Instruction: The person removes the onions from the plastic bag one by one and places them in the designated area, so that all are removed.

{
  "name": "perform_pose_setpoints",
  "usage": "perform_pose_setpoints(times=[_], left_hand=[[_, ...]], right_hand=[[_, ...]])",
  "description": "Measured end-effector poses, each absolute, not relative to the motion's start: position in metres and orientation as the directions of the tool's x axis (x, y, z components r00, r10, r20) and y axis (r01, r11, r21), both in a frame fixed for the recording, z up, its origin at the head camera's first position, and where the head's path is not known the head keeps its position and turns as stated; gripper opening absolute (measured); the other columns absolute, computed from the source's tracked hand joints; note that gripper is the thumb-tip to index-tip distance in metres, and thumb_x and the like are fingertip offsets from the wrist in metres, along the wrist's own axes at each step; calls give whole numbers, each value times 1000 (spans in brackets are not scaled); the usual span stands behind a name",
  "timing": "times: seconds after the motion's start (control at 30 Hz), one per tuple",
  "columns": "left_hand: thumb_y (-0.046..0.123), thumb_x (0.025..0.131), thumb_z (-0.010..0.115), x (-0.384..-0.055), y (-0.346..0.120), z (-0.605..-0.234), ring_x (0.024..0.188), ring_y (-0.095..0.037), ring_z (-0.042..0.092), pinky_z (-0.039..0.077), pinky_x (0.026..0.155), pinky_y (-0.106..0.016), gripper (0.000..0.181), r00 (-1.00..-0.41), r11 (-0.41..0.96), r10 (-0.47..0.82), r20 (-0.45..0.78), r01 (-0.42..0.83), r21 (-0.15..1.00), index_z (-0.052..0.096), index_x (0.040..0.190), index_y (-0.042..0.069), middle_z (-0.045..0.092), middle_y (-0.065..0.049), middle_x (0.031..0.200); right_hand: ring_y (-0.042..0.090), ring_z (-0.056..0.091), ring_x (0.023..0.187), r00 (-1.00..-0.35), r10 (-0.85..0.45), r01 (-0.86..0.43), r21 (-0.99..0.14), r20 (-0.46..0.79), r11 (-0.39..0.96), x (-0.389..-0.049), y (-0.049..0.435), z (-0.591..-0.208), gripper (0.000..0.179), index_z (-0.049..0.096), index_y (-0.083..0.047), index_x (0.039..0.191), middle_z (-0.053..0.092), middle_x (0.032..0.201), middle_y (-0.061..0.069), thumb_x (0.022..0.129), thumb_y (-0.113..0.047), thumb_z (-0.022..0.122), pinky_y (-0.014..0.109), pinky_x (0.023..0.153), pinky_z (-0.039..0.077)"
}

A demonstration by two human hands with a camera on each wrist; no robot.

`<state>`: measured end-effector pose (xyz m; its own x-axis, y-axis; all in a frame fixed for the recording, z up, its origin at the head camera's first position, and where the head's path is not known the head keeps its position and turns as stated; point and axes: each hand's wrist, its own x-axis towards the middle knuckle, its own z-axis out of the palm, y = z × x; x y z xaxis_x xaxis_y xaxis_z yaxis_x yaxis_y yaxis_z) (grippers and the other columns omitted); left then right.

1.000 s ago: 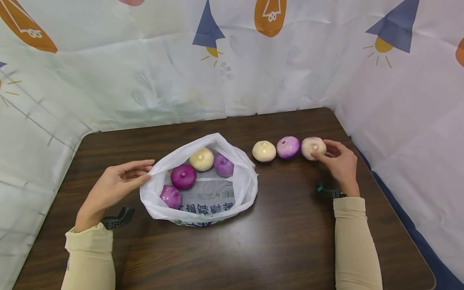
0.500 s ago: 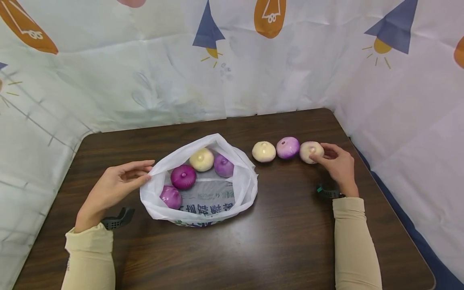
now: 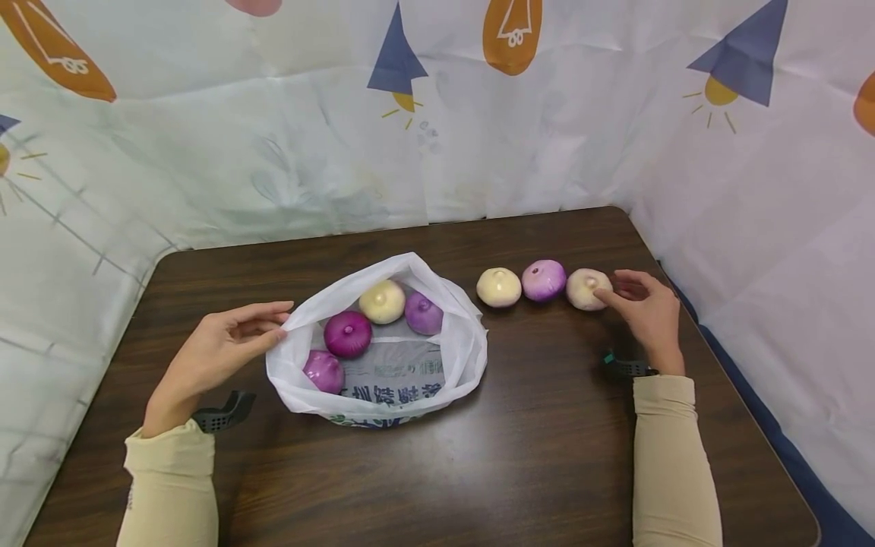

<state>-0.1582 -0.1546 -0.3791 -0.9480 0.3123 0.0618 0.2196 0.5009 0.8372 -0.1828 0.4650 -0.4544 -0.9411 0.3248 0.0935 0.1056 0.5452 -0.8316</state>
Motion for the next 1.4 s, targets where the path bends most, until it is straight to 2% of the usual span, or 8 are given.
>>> perform_pose_setpoints(times=[0.13, 0.23, 0.57, 0.9, 1.27, 1.4], left_hand=[[11, 95, 75, -156, -159, -380, 94, 9, 68, 55, 84, -8, 44, -950, 515, 305, 63, 220, 829, 65, 137, 2, 73, -20, 122], [15, 96, 75, -156, -161, -380, 95, 8, 68, 56, 84, -8, 44, -953, 525, 299, 45, 204, 826, 65, 138, 5, 73, -17, 124], [17, 96, 75, -157, -158, -378, 96, 6, 69, 55, 85, -8, 44, -954, 496, 300, 17, 171, 851, 66, 137, 8, 74, -15, 125], [18, 96, 75, -157, -160, -378, 94, 4, 70, 55, 85, -9, 42, -949, 501, 314, 40, 201, 842, 68, 136, 10, 75, -13, 125], [19, 95, 76, -157, -159, -378, 93, 1, 72, 56, 83, -11, 43, -947, 500, 320, 27, 193, 844, 67, 136, 8, 77, -14, 117], [17, 94, 76, -156, -158, -379, 93, 0, 72, 56, 83, -12, 43, -947, 482, 321, 31, 191, 855, 68, 135, 8, 77, -15, 119]], right_hand=[[-8, 67, 97, -927, 332, 22, -860, 173, 509, -186, 456, -445, 51, 67, -7, 133, 66, 107, -25, 86, -18, 85, 0, 82, 50], [-8, 67, 94, -926, 322, -17, -875, 196, 484, -187, 447, -438, 51, 67, -9, 133, 68, 105, -24, 85, -12, 85, 1, 82, 51], [-5, 69, 98, -936, 235, -115, -859, 262, 498, -188, 415, -420, 50, 69, -9, 131, 70, 106, -26, 84, -8, 86, 4, 84, 52], [5, 71, 101, -926, 114, -264, -835, 359, 483, -196, 384, -398, 50, 70, -5, 128, 72, 112, -18, 81, 0, 86, 9, 89, 56], [-3, 70, 100, -913, 14, -335, -769, 408, 545, -195, 345, -383, 50, 71, -6, 127, 69, 112, -25, 80, -2, 87, 5, 87, 52], [-3, 70, 100, -904, -37, -381, -762, 427, 524, -196, 328, -379, 52, 71, -3, 126, 71, 115, -20, 77, 2, 88, 5, 91, 52]])
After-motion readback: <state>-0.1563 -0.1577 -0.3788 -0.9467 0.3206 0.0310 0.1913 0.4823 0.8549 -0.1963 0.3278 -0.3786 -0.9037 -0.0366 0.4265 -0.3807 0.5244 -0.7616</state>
